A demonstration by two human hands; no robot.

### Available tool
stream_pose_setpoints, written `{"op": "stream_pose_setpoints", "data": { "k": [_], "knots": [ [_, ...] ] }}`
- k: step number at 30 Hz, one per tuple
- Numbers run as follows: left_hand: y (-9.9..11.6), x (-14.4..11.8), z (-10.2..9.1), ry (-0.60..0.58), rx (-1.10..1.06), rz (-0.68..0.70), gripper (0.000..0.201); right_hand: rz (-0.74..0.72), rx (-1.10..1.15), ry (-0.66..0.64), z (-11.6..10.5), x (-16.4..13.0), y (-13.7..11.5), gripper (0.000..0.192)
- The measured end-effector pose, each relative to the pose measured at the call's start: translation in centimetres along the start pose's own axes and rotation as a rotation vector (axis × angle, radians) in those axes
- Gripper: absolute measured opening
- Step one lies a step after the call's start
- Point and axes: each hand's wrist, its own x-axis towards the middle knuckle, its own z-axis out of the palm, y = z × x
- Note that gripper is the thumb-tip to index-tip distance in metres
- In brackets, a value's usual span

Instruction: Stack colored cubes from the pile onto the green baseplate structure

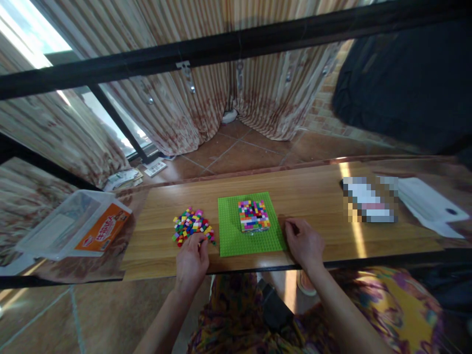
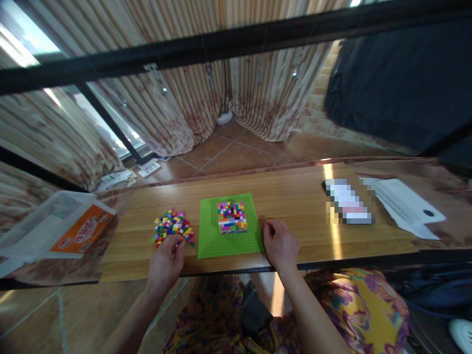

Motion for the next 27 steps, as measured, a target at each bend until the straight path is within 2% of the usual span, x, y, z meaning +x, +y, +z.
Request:
{"op": "stream_pose_setpoints", "data": {
  "k": [6,15,27],
  "knots": [
    [0.1,0.0,0.2,0.006,-0.043,-0.013,0.012,-0.011,0.011,0.005,0.2,0.0,0.1,0.025],
    [-0.2,-0.1,0.6,0.015,0.008,-0.001,0.013,-0.003,0.025,-0.004,-0.1,0.0,0.0,0.026],
    [-0.9,0.0,1.4,0.053,0.045,0.070,0.014,-0.003,0.017,0.000,0.0,0.0,0.0,0.025]
  ]
}}
